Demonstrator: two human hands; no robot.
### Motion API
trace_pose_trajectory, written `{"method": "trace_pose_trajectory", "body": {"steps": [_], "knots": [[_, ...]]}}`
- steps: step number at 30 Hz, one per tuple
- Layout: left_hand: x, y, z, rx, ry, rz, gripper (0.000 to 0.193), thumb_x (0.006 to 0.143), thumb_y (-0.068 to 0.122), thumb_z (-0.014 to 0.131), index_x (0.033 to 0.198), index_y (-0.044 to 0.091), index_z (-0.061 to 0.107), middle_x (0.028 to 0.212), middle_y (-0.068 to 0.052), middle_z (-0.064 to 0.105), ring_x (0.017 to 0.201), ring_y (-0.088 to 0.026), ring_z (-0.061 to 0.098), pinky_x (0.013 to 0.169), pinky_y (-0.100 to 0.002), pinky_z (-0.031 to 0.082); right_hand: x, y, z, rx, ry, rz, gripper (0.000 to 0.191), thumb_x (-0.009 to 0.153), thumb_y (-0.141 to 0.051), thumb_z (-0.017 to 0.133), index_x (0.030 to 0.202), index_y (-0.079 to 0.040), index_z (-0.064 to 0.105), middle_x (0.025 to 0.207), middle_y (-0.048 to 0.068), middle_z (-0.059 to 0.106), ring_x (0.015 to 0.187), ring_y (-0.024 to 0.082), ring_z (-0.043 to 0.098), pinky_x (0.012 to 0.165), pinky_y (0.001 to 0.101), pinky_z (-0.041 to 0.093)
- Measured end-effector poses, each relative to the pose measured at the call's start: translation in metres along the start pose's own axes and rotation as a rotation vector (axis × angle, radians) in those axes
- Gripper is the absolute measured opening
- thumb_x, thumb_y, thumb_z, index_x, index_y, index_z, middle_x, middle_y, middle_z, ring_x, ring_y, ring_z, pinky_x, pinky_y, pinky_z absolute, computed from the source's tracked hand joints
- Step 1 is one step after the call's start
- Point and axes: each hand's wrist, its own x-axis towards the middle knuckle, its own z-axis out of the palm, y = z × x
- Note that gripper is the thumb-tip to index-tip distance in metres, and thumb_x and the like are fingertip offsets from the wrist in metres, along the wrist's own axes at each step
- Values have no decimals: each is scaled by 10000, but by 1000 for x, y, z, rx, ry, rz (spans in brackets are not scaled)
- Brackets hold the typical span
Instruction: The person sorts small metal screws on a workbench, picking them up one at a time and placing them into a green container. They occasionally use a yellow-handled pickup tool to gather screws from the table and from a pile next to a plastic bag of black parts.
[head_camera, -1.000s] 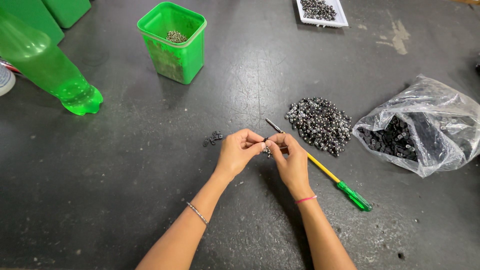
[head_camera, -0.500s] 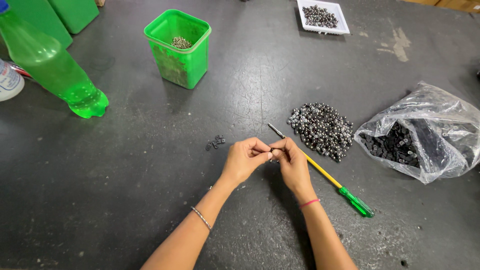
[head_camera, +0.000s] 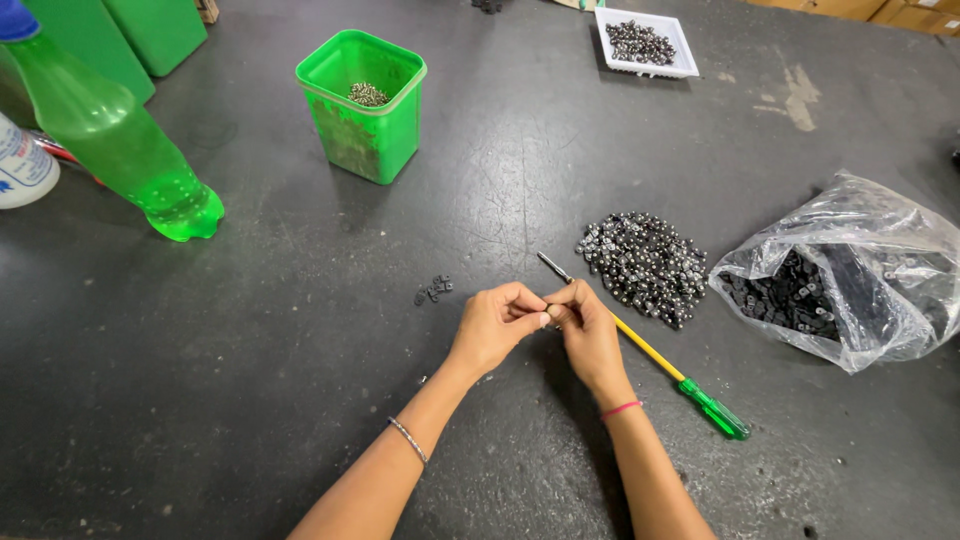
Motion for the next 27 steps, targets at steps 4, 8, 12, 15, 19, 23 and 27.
{"method": "trace_pose_trajectory", "body": {"steps": [4,8,12,15,19,23,27], "knots": [[1,2,0,58,12,-28,112,889,54,754,962,-19,710,883,-63,778,785,-94,716,700,-245,574,1,1,-5,42,-57,53,25,973,-12,627,971,-16,651,861,15,676,794,82,615,757,247,529],[4,7,-8,259,46,-116,195,865,119,780,1012,10,714,840,-72,776,707,-114,721,637,-257,584,2,5,-17,29,-97,93,103,969,-77,666,1036,-1,688,870,11,696,774,81,636,727,249,543],[6,18,-33,356,182,-1,191,895,152,757,1044,39,718,846,-56,773,715,-99,724,643,-257,584,9,5,-47,-274,223,54,178,983,-101,702,1109,10,762,848,63,712,747,123,648,689,285,535],[9,26,-57,362,324,45,159,909,149,737,1031,47,729,844,-46,773,722,-89,736,650,-253,595,15,3,-78,21,507,34,290,994,-106,667,1242,43,642,1012,90,737,863,130,714,788,277,598],[10,36,-92,367,496,97,140,928,142,722,1024,41,732,843,-38,771,729,-89,726,658,-251,590,12,6,-99,72,577,28,266,1007,-65,629,1236,69,633,1090,114,743,935,148,724,836,277,611],[6,43,-117,416,628,122,106,922,109,734,997,36,750,833,-55,770,723,-110,718,652,-265,579,14,13,-94,69,523,-15,210,1025,-31,619,1214,57,647,1094,108,731,951,146,716,843,280,611],[0,47,-130,640,669,194,92,879,76,770,964,42,769,846,-90,774,734,-158,749,677,-300,573,15,8,-83,27,447,-40,148,1048,-12,599,1163,46,671,1062,90,728,926,126,698,836,283,605]]}}
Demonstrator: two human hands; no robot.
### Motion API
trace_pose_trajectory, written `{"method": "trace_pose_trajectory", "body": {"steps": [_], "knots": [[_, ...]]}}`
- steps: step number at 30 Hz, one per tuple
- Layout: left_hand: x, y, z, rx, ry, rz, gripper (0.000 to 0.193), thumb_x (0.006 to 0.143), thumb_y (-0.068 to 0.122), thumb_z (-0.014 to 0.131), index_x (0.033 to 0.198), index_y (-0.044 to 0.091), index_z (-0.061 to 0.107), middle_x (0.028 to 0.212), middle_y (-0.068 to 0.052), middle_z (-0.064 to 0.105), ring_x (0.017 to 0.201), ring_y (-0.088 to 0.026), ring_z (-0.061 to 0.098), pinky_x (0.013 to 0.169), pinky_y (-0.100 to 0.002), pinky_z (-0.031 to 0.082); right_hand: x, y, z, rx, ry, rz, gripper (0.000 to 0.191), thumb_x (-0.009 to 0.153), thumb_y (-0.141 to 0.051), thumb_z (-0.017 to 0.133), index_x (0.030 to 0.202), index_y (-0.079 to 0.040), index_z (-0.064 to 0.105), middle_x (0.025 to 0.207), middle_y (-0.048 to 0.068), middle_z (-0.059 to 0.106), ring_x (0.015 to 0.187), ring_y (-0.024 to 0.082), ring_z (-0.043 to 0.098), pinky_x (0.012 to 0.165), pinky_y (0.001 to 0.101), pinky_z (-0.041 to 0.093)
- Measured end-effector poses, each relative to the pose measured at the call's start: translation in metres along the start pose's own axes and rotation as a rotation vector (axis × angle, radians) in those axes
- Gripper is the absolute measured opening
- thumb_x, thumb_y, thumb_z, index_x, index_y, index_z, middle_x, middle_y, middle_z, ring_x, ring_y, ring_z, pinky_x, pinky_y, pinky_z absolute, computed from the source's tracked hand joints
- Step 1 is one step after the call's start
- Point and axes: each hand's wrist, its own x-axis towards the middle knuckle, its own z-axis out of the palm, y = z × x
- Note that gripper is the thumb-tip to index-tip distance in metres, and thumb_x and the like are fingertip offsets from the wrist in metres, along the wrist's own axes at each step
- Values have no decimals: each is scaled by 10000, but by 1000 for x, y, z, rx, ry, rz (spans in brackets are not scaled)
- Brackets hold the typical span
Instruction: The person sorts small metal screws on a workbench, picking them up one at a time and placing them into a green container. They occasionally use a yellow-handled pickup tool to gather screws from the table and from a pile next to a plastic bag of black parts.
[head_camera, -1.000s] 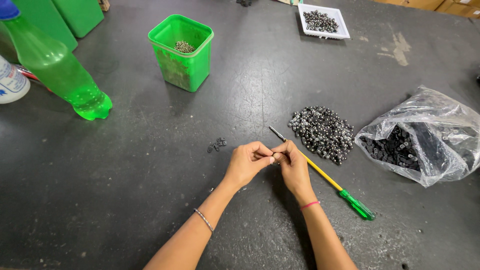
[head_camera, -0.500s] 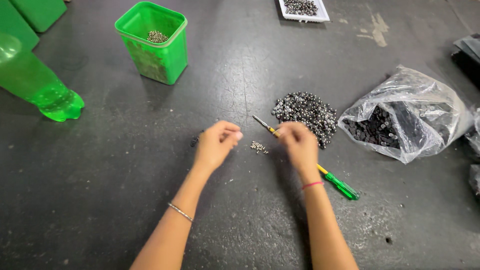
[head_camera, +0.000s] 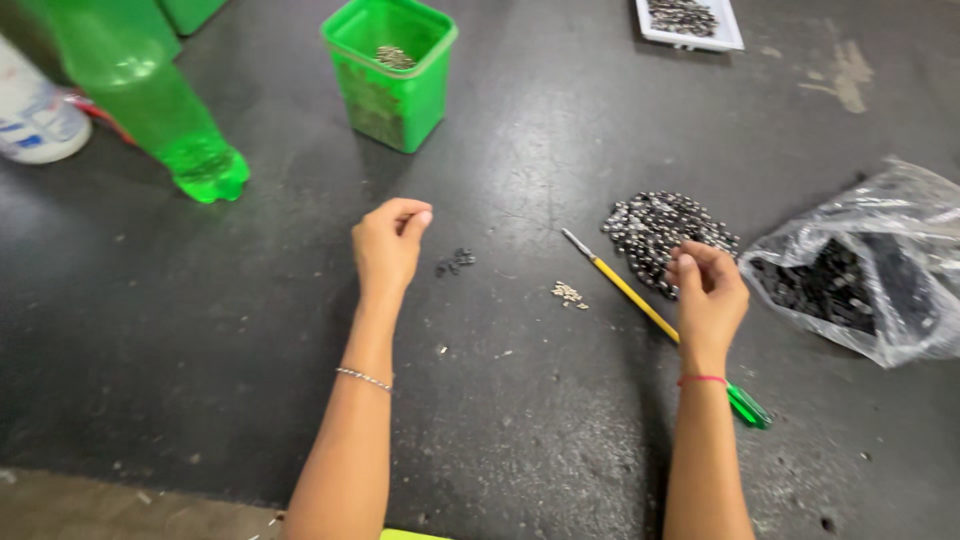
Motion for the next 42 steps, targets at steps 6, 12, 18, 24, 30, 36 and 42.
{"method": "trace_pose_trajectory", "body": {"steps": [6,12,18,24,30,36,42], "knots": [[-9,5,6,87,-98,76,103,815,80,802,913,58,778,867,-113,734,742,-256,728,671,-352,557,-8,-20,16,-46,-73,15,123,1048,-24,607,1126,29,685,1029,67,729,891,104,690,815,279,606],[-16,12,16,207,-224,43,98,787,94,809,880,73,785,907,-96,707,825,-289,700,728,-401,542,-22,-35,33,-210,-197,-4,130,1029,-37,621,1121,3,703,983,52,742,832,102,685,783,271,577],[-21,18,18,329,-245,126,105,771,101,822,868,78,788,942,-97,699,888,-316,681,759,-440,537,-25,-38,41,-311,-287,-32,141,991,-36,634,1097,-32,727,943,41,749,803,89,694,749,250,567],[-19,23,20,344,-311,92,100,770,99,813,836,52,754,922,-113,690,878,-310,688,774,-433,547,-28,-42,40,-575,-426,-104,153,912,-90,729,1061,-90,761,907,66,707,742,192,665,702,308,523],[-22,37,19,281,-248,68,96,836,87,767,898,36,715,884,-119,728,818,-303,713,728,-418,551,-27,-55,39,-609,-607,-112,178,823,-101,778,1000,-108,788,905,64,692,780,212,670,723,336,529],[-24,51,29,27,-251,-16,128,886,100,741,997,44,710,890,-109,777,789,-230,772,692,-337,579,-25,-63,30,-589,-685,-67,215,794,-95,791,1008,-105,788,906,59,708,806,203,696,745,325,548],[-31,51,38,-7,-296,39,172,883,66,735,1053,43,727,919,-122,777,802,-229,772,704,-334,586,-25,-64,31,-611,-691,-70,219,775,-118,805,993,-114,786,915,50,718,793,199,705,735,324,554]]}}
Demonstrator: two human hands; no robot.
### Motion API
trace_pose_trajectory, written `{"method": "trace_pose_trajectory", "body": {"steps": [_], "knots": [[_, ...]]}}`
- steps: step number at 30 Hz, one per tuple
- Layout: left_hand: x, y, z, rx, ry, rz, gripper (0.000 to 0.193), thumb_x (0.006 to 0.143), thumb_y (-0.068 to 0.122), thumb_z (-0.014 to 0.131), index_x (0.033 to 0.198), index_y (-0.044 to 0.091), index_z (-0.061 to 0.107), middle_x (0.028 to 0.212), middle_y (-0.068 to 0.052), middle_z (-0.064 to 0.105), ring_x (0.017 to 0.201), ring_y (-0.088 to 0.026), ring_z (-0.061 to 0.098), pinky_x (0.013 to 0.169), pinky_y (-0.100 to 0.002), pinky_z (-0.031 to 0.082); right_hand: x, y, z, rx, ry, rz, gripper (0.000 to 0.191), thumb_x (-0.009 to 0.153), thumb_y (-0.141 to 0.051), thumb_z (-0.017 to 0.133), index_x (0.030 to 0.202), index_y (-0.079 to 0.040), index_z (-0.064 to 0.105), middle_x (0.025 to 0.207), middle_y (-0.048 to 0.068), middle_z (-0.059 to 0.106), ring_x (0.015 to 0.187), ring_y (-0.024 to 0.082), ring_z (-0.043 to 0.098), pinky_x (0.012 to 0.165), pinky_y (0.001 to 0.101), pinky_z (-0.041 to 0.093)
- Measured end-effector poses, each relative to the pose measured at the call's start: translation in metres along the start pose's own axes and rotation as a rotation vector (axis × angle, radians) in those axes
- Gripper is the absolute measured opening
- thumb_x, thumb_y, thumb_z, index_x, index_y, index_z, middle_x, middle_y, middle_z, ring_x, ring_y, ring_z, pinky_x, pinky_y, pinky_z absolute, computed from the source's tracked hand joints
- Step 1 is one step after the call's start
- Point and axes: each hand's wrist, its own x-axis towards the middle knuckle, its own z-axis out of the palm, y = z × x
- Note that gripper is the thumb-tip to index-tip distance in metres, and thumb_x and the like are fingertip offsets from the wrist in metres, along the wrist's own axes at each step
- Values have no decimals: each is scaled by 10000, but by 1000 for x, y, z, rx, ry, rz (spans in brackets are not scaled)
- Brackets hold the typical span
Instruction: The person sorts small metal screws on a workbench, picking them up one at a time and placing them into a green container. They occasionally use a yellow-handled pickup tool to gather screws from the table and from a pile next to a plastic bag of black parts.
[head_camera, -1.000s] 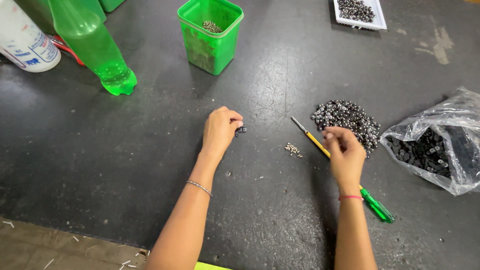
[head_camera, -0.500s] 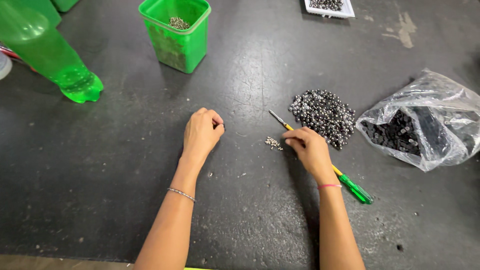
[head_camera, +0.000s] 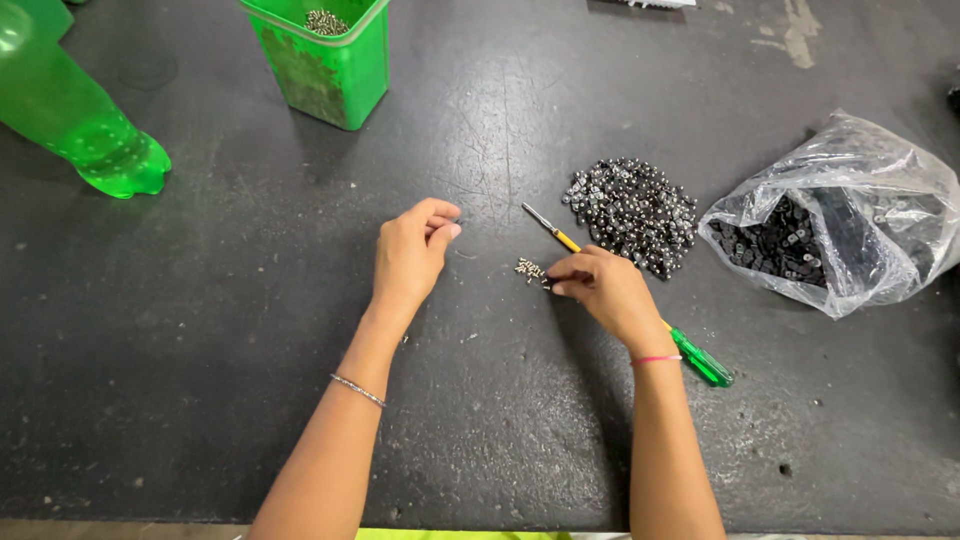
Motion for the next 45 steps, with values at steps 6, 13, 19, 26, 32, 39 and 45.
{"method": "trace_pose_trajectory", "body": {"steps": [6,13,19,26,32,39,45], "knots": [[-4,-6,13,-97,-91,-41,186,885,44,716,1069,41,737,909,-101,791,785,-173,777,708,-294,603,1,-12,6,-36,33,16,195,785,-138,804,979,-138,788,901,35,715,756,198,696,707,333,540],[-14,-23,50,-363,-270,-159,251,870,33,729,1121,20,740,937,-91,787,786,-122,744,722,-262,613,1,-11,10,-64,37,20,130,805,-146,787,935,-154,782,868,38,690,747,201,683,690,342,530],[-18,-26,63,-420,-308,-213,209,877,51,741,1075,-17,751,908,-87,788,763,-108,735,690,-254,612,4,-6,27,-24,200,-106,78,879,-111,749,946,-87,719,908,54,671,794,224,660,709,351,512],[-18,-15,56,-376,-299,-209,180,875,72,742,1036,-9,758,870,-74,794,736,-100,732,673,-249,602,6,-23,39,136,273,-73,125,881,-131,768,947,-49,700,875,54,652,734,175,646,649,304,512],[-19,-7,51,-354,-307,-186,156,863,73,759,998,-4,757,845,-64,791,732,-104,737,673,-252,598,6,-32,38,121,280,-75,129,877,-147,776,938,-53,714,864,52,654,707,163,637,640,298,517],[-22,5,44,-275,-306,-117,122,861,71,762,971,17,760,862,-68,800,760,-111,750,706,-263,600,7,-26,42,182,303,-40,172,865,-121,785,961,-26,678,876,55,684,735,156,646,680,301,531],[-26,14,45,-295,-297,-50,116,871,53,746,979,12,744,893,-83,800,821,-127,775,755,-274,612,5,-19,45,289,297,-59,114,881,-33,737,986,-21,693,905,52,731,792,128,679,736,280,549]]}}
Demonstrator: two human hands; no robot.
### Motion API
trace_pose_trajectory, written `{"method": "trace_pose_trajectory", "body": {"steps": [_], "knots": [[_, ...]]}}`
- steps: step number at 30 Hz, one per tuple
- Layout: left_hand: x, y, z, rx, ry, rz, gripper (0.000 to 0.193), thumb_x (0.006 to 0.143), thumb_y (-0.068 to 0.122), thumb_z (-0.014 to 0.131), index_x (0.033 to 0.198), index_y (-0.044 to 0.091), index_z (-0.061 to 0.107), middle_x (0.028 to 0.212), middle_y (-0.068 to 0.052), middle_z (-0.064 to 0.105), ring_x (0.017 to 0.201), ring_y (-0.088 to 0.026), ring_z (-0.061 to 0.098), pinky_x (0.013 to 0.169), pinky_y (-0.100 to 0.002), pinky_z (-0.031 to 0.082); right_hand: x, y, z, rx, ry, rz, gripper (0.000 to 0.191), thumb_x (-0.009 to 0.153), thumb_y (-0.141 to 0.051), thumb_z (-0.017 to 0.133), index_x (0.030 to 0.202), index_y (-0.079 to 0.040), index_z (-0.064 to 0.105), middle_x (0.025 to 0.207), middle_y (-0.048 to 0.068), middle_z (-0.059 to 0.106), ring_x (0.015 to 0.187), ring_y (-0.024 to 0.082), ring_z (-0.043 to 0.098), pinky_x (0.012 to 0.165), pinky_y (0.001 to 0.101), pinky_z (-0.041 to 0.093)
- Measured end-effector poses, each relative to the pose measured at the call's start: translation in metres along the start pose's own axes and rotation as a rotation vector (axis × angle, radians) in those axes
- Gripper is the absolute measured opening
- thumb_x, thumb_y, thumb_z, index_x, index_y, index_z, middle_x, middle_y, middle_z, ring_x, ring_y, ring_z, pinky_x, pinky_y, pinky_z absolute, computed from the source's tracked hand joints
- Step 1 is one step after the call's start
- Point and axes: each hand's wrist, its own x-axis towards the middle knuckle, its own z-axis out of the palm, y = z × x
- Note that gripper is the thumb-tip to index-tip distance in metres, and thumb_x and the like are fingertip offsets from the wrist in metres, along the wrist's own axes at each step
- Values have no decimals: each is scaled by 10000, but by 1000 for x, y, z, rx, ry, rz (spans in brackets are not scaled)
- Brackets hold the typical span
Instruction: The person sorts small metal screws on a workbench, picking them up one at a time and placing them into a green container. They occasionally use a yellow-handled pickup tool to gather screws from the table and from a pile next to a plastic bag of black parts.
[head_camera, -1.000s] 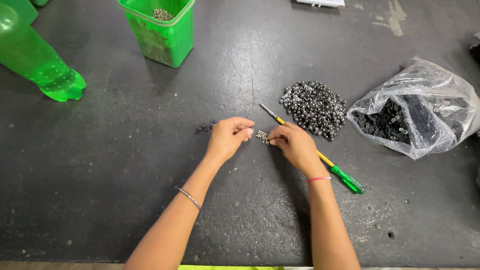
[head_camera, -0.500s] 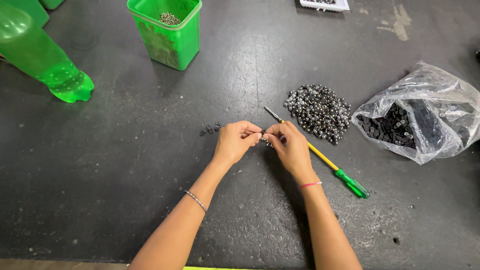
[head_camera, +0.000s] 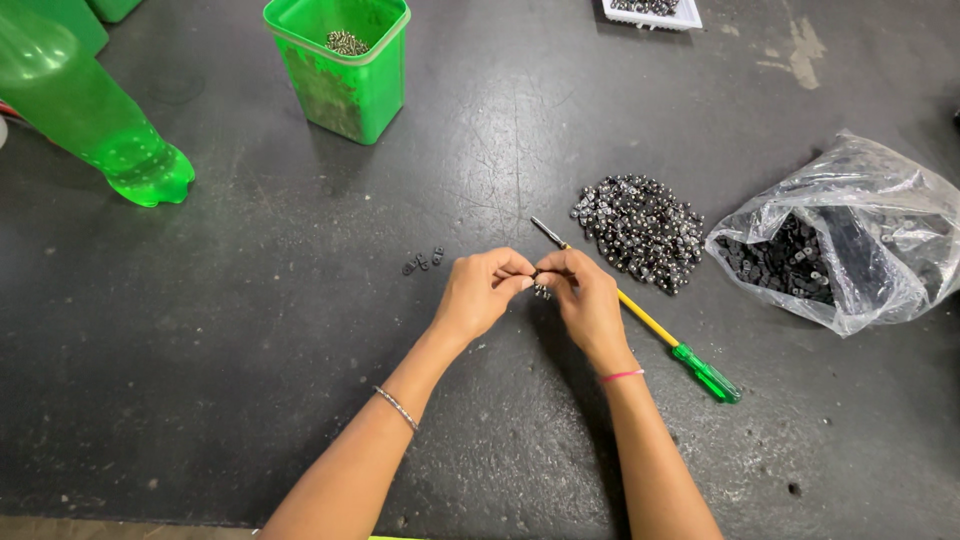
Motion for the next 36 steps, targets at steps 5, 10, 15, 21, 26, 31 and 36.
{"method": "trace_pose_trajectory", "body": {"steps": [5,10,15,21,26,31,36], "knots": [[0,-4,6,-38,2,15,125,887,56,743,1001,4,738,920,-88,803,844,-127,776,772,-272,618,1,5,0,-28,26,43,86,886,-14,725,966,-17,693,870,47,730,778,120,667,733,267,538],[5,-19,14,-281,-7,-6,172,890,58,759,1043,-14,730,965,-76,784,871,-109,739,796,-253,603,6,10,-6,131,-1,133,69,917,-39,737,980,-21,717,874,51,728,790,103,614,743,266,522],[11,-30,-1,-410,49,-52,177,897,67,776,1038,-21,718,965,-94,755,853,-92,694,791,-249,574,3,9,-24,-206,-21,17,165,877,-84,742,1038,-98,773,939,58,720,787,203,675,732,324,526],[15,-24,-10,-576,96,-65,174,894,39,725,985,-34,596,1068,-130,786,912,-124,723,838,-267,603,6,6,-20,-369,-112,-91,181,831,-146,773,1010,-145,798,932,68,692,875,283,658,773,392,515],[13,-24,-7,-553,60,-146,152,930,52,682,1050,-26,631,1001,-153,768,889,-162,743,804,-290,613,4,8,-15,-363,-95,-144,157,826,-157,772,982,-157,798,935,48,698,912,269,653,801,394,515],[12,-35,0,-537,30,-155,216,928,43,689,1127,-39,688,1013,-131,766,903,-149,735,826,-278,610,3,13,-13,-388,-88,-121,100,825,-133,767,924,-144,780,913,46,688,919,277,646,799,396,509],[13,-46,5,-511,3,-170,251,901,34,708,1141,-37,710,1004,-110,766,894,-133,726,819,-259,602,3,17,-10,-366,-27,-148,74,842,-105,762,913,-97,744,914,69,676,904,287,640,805,388,507]]}}
